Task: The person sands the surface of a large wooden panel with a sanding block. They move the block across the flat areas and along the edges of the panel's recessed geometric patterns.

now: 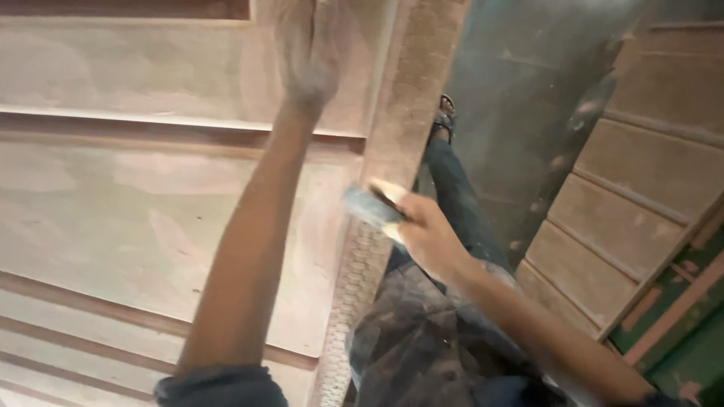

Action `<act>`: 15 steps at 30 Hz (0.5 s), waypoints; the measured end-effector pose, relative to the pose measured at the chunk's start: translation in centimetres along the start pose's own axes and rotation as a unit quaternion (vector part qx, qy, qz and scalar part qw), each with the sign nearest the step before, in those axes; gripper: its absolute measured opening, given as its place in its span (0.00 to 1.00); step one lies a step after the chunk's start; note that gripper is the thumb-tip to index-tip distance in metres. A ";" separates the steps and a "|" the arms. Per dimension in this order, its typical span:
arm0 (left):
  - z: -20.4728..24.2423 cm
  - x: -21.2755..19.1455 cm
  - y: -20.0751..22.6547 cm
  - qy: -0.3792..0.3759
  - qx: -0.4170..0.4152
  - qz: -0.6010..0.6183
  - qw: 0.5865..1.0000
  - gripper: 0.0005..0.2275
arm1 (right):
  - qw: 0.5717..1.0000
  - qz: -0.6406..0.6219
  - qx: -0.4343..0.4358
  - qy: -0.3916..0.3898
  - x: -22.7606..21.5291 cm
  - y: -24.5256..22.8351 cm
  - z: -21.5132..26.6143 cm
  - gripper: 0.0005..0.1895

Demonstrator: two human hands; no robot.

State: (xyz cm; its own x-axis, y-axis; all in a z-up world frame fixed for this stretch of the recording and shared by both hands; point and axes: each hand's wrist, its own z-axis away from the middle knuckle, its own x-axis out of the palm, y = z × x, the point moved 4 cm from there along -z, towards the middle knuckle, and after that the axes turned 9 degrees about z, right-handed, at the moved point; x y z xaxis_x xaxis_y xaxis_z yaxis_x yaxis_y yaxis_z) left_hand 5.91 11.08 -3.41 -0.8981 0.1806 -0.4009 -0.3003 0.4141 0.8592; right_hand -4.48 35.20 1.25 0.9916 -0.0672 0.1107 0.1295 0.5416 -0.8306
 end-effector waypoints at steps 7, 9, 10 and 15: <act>-0.8 -0.5 1.9 0.019 0.008 0.036 0.999 0.11 | 0.940 0.186 -0.122 0.258 -5.3 -3.6 -8.1 0.12; -0.6 -0.2 1.8 0.019 -0.001 0.040 0.999 0.11 | 0.907 0.268 -0.163 0.282 -2.4 -5.7 -9.2 0.13; -0.6 0.0 1.7 0.020 -0.010 0.042 0.999 0.11 | 0.893 0.332 -0.135 0.271 -1.4 -6.4 -8.7 0.06; -0.5 -0.5 0.6 0.006 -0.070 0.047 0.996 0.12 | 0.986 0.146 -0.080 0.018 -1.2 -5.0 -1.6 0.22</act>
State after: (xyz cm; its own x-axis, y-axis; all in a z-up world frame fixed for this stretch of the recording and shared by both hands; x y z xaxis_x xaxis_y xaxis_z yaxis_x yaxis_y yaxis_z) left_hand 6.06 10.82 -2.49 -0.9279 0.2018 -0.3134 -0.2555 0.2677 0.9290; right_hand -6.35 31.22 4.33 0.9857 0.0416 -0.1633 -0.1661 0.4035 -0.8998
